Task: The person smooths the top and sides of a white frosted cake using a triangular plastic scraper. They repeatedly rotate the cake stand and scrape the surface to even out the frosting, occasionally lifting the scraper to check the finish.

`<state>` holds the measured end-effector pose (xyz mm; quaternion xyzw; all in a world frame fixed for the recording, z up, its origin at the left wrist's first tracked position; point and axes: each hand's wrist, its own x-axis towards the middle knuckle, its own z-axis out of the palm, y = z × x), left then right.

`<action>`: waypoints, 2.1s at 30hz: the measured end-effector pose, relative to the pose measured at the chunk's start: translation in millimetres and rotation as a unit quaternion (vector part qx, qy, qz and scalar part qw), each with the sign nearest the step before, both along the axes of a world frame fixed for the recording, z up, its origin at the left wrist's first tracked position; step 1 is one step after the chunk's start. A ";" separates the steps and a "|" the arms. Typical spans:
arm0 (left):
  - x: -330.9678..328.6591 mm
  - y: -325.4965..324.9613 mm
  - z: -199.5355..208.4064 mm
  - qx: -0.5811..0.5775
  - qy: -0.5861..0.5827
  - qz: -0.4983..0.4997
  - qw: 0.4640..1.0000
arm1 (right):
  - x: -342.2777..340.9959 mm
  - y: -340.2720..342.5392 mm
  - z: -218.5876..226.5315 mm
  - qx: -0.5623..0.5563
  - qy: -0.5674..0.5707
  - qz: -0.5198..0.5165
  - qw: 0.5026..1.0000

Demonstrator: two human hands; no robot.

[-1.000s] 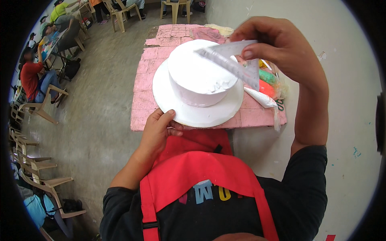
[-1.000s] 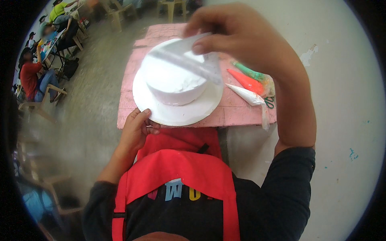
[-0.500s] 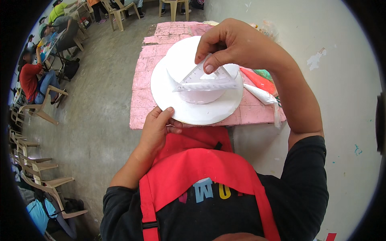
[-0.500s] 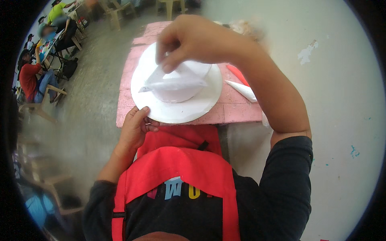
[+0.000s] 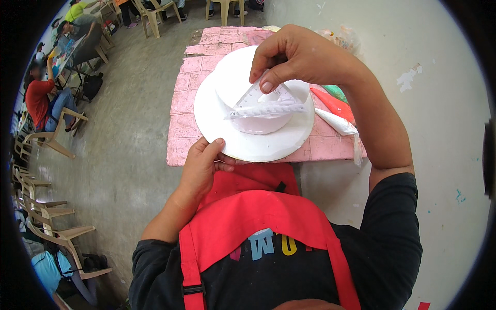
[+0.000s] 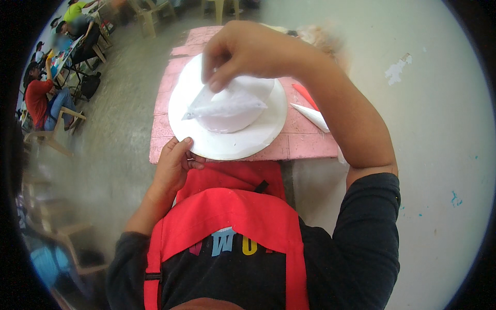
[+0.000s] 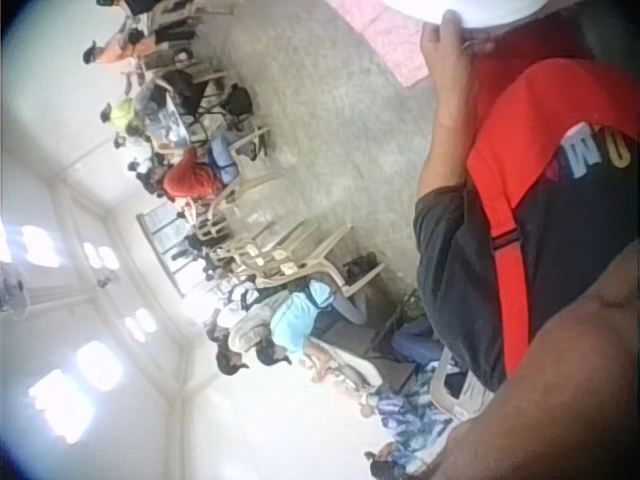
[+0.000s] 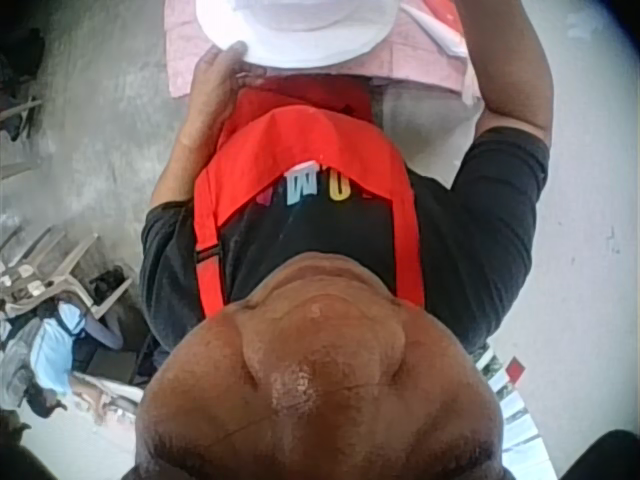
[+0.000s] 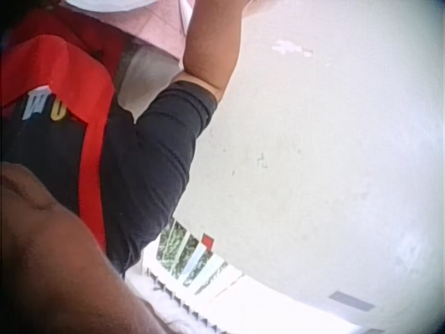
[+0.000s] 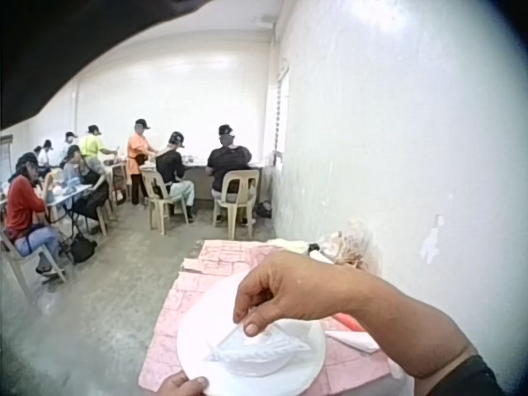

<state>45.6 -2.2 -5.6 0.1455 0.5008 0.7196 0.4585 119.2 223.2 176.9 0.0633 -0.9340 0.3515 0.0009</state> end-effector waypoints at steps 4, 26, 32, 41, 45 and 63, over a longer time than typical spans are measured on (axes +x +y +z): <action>-0.3 0.2 -1.0 -0.005 0.002 -0.002 1.000 | -3.6 1.3 -1.1 -0.006 -0.014 0.007 1.000; -1.6 -0.7 -2.6 -0.014 0.028 0.000 1.000 | -5.7 12.2 -0.4 -0.038 -0.005 0.000 0.999; -1.9 -1.0 -3.6 -0.013 0.025 0.006 1.000 | -5.5 11.5 -5.0 -0.035 -0.012 -0.009 0.999; 1.3 0.4 10.9 0.058 -0.158 -0.099 0.981 | 35.3 -2.6 1.9 -0.167 0.143 -0.207 0.953; 17.2 7.2 23.2 0.046 -0.183 -0.143 0.972 | 70.9 -1.2 -12.8 -0.298 0.209 -0.264 0.893; 25.5 10.7 15.8 0.025 -0.207 -0.220 0.953 | 88.5 -30.7 -78.5 -0.386 0.222 -0.407 0.798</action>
